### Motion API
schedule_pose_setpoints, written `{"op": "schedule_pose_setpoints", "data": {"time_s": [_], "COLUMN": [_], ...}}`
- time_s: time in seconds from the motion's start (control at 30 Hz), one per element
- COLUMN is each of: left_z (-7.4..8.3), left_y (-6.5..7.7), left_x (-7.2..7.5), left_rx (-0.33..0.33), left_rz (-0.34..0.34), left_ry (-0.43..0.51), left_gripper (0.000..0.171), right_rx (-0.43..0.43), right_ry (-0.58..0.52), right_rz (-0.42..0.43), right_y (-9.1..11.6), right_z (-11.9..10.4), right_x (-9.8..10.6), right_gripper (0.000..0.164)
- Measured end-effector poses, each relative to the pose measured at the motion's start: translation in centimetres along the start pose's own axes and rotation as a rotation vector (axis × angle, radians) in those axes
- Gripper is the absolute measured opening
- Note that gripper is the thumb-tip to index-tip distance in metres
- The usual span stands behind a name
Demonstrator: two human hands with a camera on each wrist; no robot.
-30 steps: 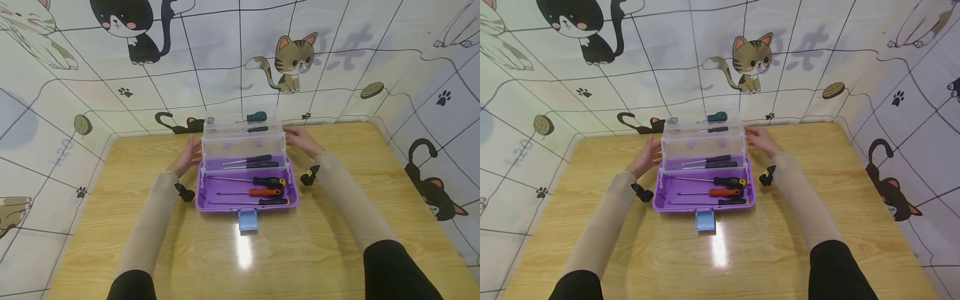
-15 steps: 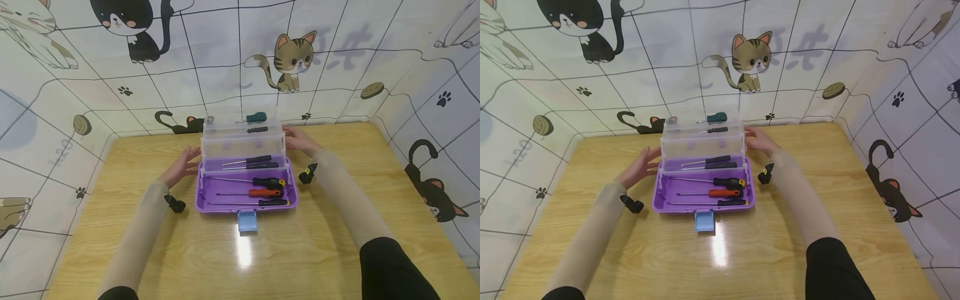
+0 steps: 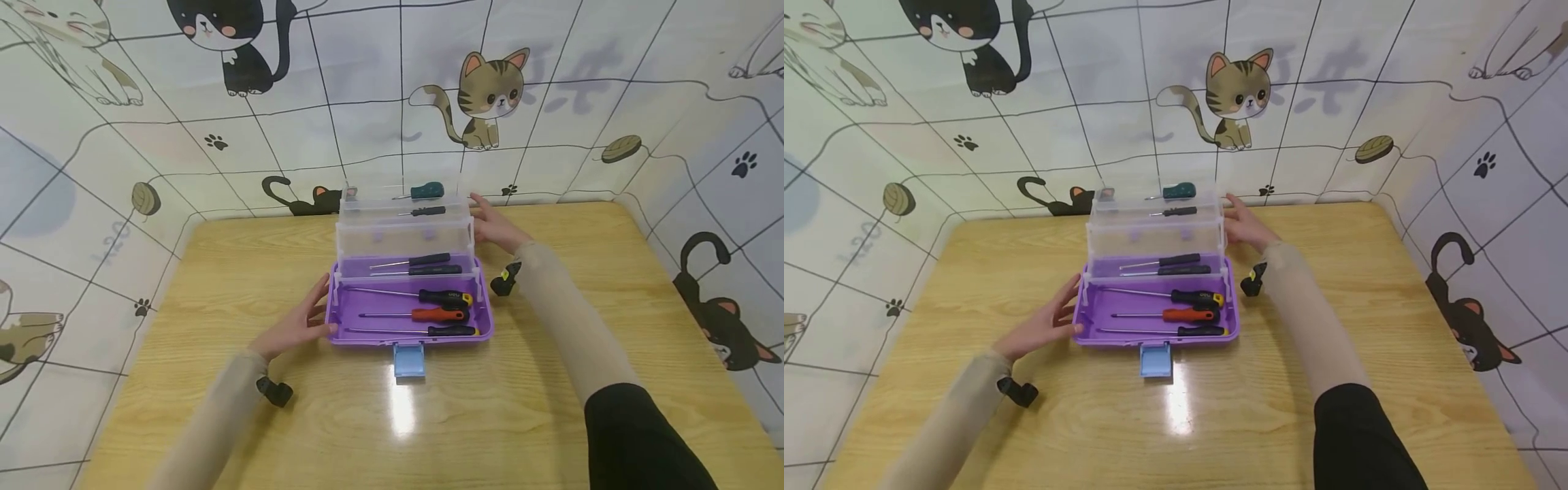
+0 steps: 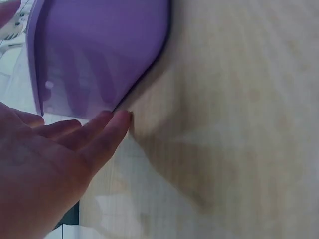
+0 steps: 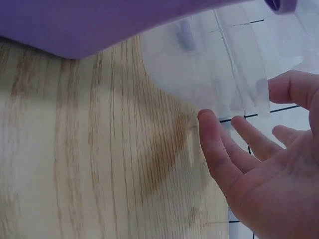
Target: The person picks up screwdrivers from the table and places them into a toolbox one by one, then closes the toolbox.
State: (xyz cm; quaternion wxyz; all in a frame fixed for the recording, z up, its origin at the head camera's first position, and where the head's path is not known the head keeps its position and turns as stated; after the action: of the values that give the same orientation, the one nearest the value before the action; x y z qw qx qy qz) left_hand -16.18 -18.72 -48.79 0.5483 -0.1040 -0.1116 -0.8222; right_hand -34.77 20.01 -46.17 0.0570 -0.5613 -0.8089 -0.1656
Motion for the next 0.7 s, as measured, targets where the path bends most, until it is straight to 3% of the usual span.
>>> {"op": "schedule_pose_setpoints", "data": {"time_s": [0.13,0.27,0.5,0.7], "left_z": [0.1,0.4,0.8,0.6], "left_y": [0.8,0.9,0.5,0.0], "left_x": [-0.9,-1.5,-2.0,-2.0], "left_rx": [-0.003,-0.009,-0.042,-0.065], "left_rz": [-0.025,0.006,0.055,0.058], "left_ry": [0.047,0.017,-0.029,-0.031], "left_gripper": [0.116,0.127,0.13,0.13], "right_rx": [-0.003,0.016,0.013,-0.024], "right_ry": [0.007,0.032,0.035,-0.08], "right_rz": [-0.018,-0.029,-0.026,-0.018], "right_y": [1.0,1.2,-0.2,-1.4], "right_z": [-1.7,-2.1,-1.3,-1.1], "right_x": [-0.4,-0.5,-0.3,0.1], "right_gripper": [0.084,0.085,0.077,0.061]}}
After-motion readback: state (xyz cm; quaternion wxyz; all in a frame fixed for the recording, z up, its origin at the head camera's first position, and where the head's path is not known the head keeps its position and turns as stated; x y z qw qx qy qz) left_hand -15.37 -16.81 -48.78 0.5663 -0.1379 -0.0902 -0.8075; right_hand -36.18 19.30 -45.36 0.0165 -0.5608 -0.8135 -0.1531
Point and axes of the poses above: each hand's wrist, its own y-axis away from the middle knuckle, its own x-axis out of the back of the hand, z = x × y, the point moved 3 cm from there along -y, towards the middle knuckle, and after that the axes turned 8 degrees about z, right-handed, at the moved point
